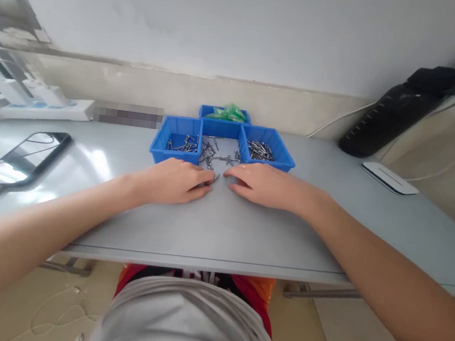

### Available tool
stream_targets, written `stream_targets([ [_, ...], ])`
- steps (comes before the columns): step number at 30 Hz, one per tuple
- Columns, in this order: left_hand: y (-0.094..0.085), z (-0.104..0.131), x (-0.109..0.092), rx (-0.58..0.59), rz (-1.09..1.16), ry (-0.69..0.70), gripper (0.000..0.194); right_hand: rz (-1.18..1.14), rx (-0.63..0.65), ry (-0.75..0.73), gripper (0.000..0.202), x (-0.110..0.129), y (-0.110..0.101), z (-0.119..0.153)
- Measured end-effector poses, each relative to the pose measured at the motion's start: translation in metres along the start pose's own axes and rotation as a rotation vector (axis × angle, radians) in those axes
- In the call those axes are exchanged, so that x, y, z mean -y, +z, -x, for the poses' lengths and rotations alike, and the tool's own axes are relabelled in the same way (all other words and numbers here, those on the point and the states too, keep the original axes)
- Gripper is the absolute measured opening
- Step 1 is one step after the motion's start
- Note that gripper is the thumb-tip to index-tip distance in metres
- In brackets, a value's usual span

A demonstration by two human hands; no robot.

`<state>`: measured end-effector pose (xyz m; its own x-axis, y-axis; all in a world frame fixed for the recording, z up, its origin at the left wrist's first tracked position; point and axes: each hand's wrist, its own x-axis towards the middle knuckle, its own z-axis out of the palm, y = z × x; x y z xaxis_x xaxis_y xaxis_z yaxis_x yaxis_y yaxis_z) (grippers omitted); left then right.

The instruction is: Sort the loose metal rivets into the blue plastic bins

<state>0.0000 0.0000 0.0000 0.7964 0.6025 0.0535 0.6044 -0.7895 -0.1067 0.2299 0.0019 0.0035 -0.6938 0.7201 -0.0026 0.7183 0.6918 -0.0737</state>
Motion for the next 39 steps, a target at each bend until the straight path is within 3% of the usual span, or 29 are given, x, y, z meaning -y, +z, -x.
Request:
stream_targets([
  [16, 0.005, -0.002, -0.002, -0.004, -0.01, -0.087, 0.03, -0.029, -0.059, 0.0, 0.03, 0.011, 0.003, -0.005],
  [39, 0.005, -0.001, 0.001, -0.035, -0.018, -0.054, 0.027, -0.069, -0.099, 0.046, 0.014, 0.012, 0.001, -0.004],
])
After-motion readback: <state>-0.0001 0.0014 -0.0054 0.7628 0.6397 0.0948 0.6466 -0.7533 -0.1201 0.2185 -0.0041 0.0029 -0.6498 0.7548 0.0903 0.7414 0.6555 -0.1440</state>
